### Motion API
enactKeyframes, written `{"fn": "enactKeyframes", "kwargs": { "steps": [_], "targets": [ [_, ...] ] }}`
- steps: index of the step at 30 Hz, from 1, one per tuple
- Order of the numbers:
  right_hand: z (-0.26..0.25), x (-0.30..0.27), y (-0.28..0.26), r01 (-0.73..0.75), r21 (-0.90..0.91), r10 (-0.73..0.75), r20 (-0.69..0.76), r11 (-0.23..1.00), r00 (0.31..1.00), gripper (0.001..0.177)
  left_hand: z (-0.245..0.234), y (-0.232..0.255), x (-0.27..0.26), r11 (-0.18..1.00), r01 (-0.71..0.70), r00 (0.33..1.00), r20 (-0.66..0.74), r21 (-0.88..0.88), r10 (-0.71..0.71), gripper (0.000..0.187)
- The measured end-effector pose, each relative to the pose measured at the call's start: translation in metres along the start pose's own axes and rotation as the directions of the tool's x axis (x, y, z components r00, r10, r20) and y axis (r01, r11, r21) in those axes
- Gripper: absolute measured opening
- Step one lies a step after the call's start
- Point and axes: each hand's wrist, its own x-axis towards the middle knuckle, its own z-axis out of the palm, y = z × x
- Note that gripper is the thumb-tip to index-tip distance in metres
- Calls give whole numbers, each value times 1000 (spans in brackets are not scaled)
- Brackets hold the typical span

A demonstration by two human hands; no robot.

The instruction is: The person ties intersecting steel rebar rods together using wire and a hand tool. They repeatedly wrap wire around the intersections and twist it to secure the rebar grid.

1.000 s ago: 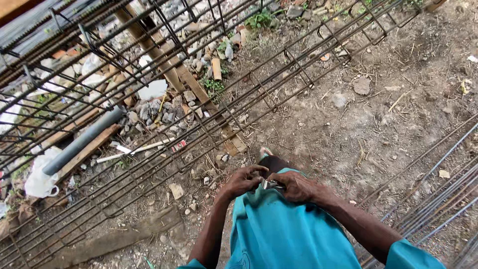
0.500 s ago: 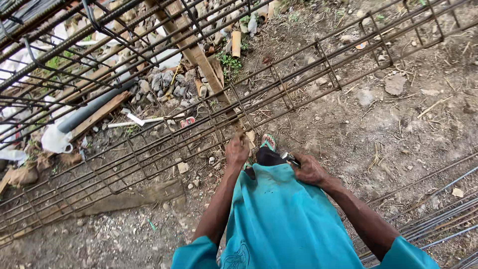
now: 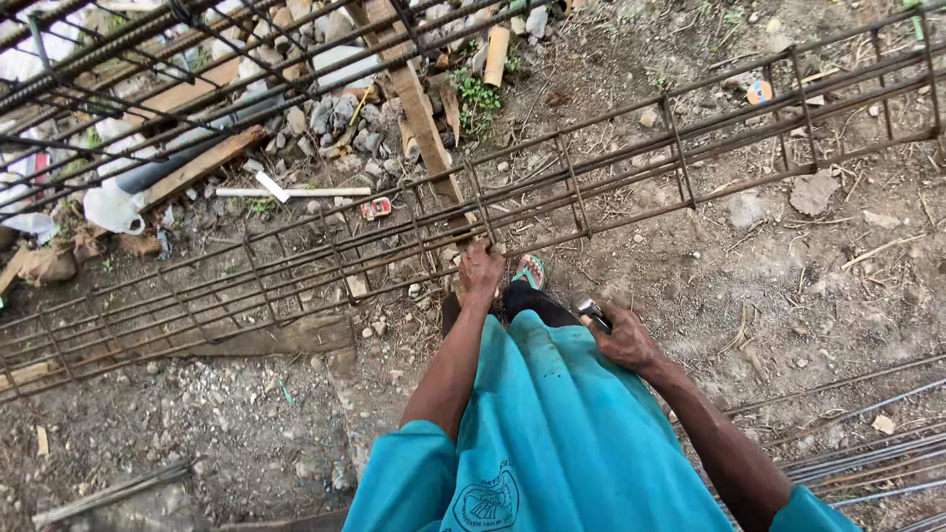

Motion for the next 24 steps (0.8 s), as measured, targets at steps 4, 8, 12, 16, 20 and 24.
{"fn": "enactKeyframes", "kwargs": {
  "steps": [4, 8, 12, 16, 20, 24],
  "targets": [
    [6, 14, -4, -12, -76, 15, 42, 997, 999, 15, 38, -40, 26, 998, 59, 997, -53, 33, -57, 24],
    [19, 25, 13, -43, -49, 45, 27, 998, 999, 15, 61, -50, 33, 996, 74, 997, -34, 42, -73, 28],
    [32, 30, 32, -48, -34, 48, -2, 998, 999, 17, 96, -64, 40, 995, 50, 996, -76, 87, -43, 30],
    [28, 29, 4, -156, -83, 158, 15, 984, 987, 25, 79, -41, 19, 1000, -25, 980, -199, 4, 25, 23],
    [31, 34, 4, -175, -92, 178, 23, 980, 984, 28, 86, -52, 24, 996, -49, 983, -173, 79, 62, 25],
    [32, 47, 20, -208, -76, 208, -7, 975, 978, 31, 77, -46, 22, 1000, 0, 986, -169, 23, 4, 22]
  ]
}}
